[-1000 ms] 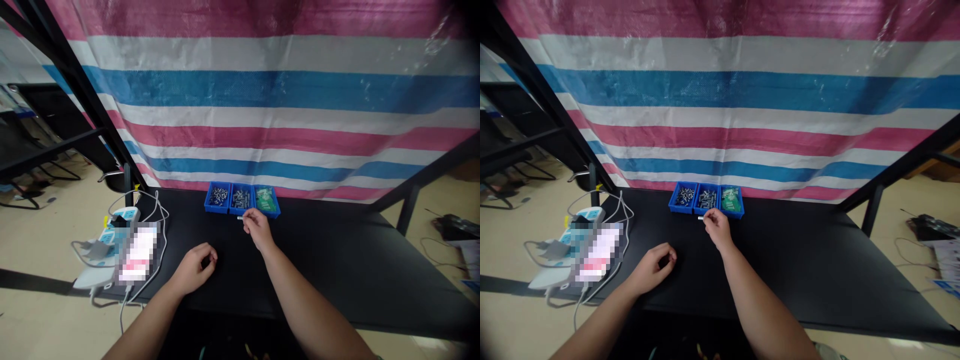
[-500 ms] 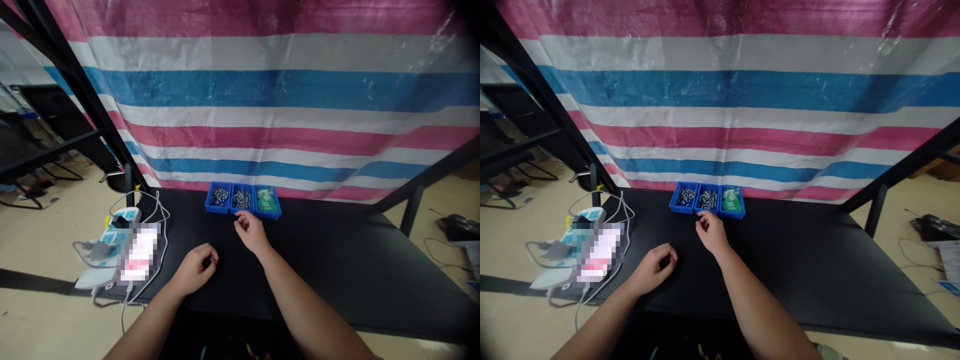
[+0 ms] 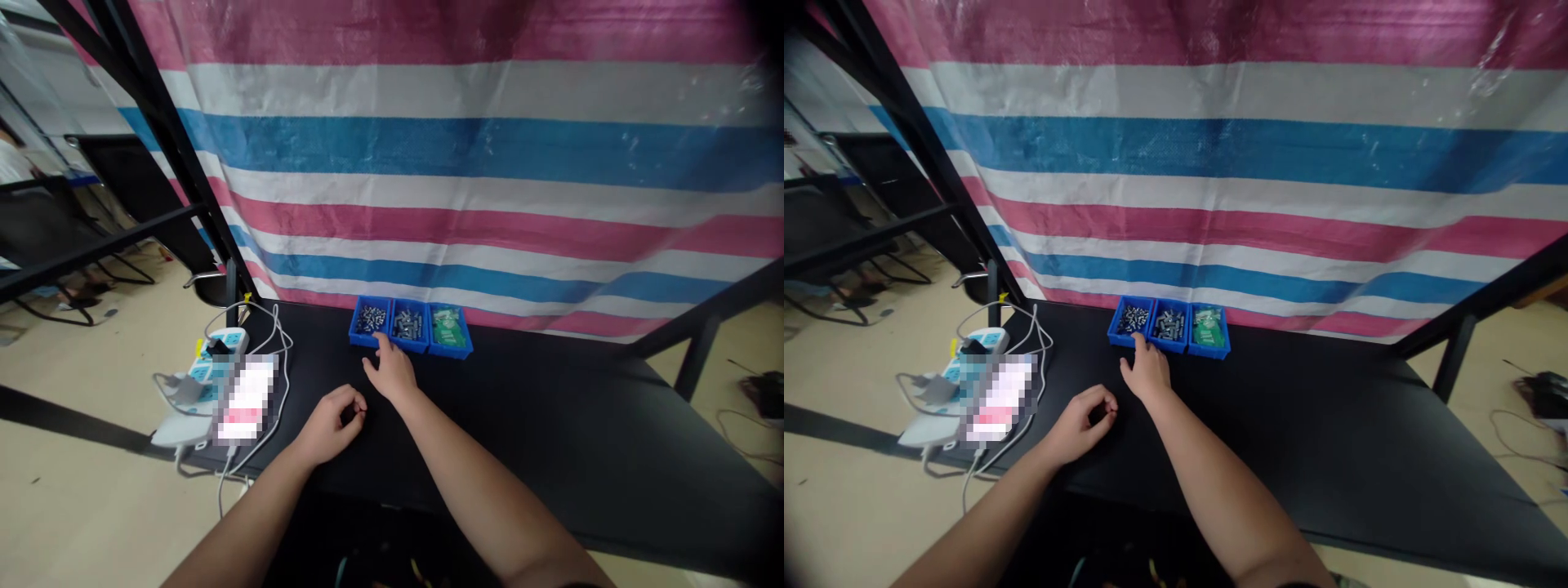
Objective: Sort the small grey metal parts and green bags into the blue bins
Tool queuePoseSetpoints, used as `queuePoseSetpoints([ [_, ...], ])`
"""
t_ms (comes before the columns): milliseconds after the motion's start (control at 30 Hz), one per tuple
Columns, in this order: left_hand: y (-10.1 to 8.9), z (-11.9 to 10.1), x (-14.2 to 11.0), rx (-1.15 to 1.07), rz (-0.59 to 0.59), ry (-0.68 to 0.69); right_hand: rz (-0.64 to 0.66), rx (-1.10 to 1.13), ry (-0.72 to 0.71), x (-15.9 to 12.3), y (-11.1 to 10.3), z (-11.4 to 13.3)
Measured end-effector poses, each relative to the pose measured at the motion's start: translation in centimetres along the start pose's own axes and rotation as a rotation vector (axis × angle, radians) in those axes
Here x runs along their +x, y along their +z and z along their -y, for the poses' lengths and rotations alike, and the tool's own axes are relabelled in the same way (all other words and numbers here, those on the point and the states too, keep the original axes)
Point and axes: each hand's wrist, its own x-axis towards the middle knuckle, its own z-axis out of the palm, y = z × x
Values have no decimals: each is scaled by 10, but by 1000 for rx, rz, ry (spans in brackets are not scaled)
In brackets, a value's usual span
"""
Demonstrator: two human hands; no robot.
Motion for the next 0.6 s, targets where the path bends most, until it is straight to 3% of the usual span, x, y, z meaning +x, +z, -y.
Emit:
queuePoseSetpoints([
  [133,4,13,-1,-42,-229,-91,-43,172,-30,-11,-1,-13],
  [267,10,29,1,-320,-379,-186,-35,274,-36,-20,-6,-24],
  [467,7,35,12,-644,-351,-263,-2,338,-220,-30,-16,-31],
  [600,1,32,23,-749,-340,-376,21,399,-299,-30,-23,-35],
])
